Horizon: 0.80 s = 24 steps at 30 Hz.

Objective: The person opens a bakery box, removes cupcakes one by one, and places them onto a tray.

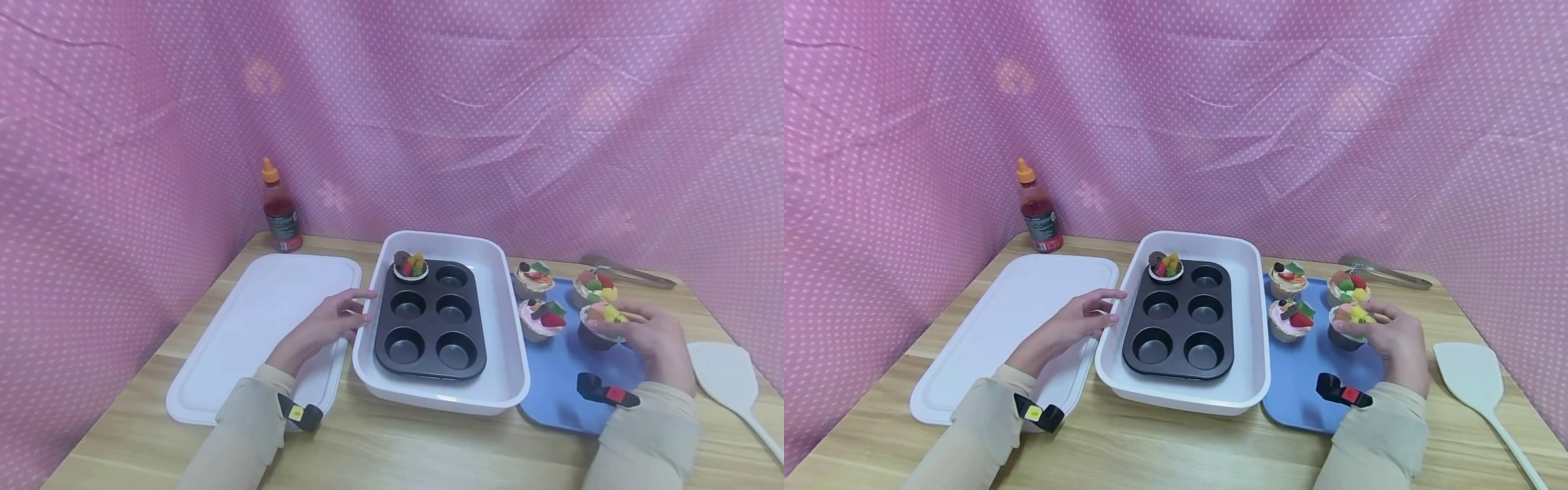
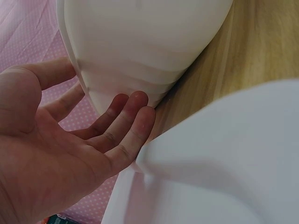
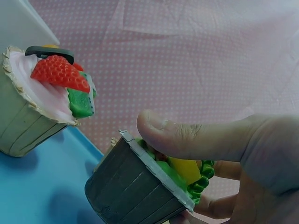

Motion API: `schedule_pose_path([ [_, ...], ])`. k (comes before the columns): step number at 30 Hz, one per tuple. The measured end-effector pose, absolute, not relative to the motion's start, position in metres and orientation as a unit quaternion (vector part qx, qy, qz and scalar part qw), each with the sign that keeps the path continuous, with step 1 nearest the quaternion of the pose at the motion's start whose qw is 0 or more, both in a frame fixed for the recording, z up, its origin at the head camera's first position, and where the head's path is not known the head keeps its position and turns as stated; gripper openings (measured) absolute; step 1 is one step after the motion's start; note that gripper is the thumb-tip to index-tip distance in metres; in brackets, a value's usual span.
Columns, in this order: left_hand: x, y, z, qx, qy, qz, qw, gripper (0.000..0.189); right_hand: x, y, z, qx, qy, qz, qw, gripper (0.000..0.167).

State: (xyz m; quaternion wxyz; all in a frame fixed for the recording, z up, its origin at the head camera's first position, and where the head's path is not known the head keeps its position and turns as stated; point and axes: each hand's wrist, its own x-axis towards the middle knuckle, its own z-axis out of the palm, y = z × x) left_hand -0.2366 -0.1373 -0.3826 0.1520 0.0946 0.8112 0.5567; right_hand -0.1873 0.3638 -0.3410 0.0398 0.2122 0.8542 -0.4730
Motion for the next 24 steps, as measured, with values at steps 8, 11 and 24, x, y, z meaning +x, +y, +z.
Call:
schedule_pose_path([
  [8, -0.2363, -0.1379, -0.3820, 0.089, 0.812, 0.556, 0.153, 0.049, -0.1870, 0.3660, -0.3459, 0.210, 0.851, -0.480, 0.034, 0.093],
  [11, -0.2364, -0.1378, -0.3818, 0.088, 0.813, 0.555, 0.153, 0.049, -0.1870, 0.3664, -0.3464, 0.218, 0.849, -0.480, 0.033, 0.095],
  [24, -0.2356, -0.1370, -0.3817, 0.089, 0.810, 0.559, 0.152, 0.049, -0.1881, 0.3715, -0.3482, 0.272, 0.833, -0.480, 0.034, 0.103],
])
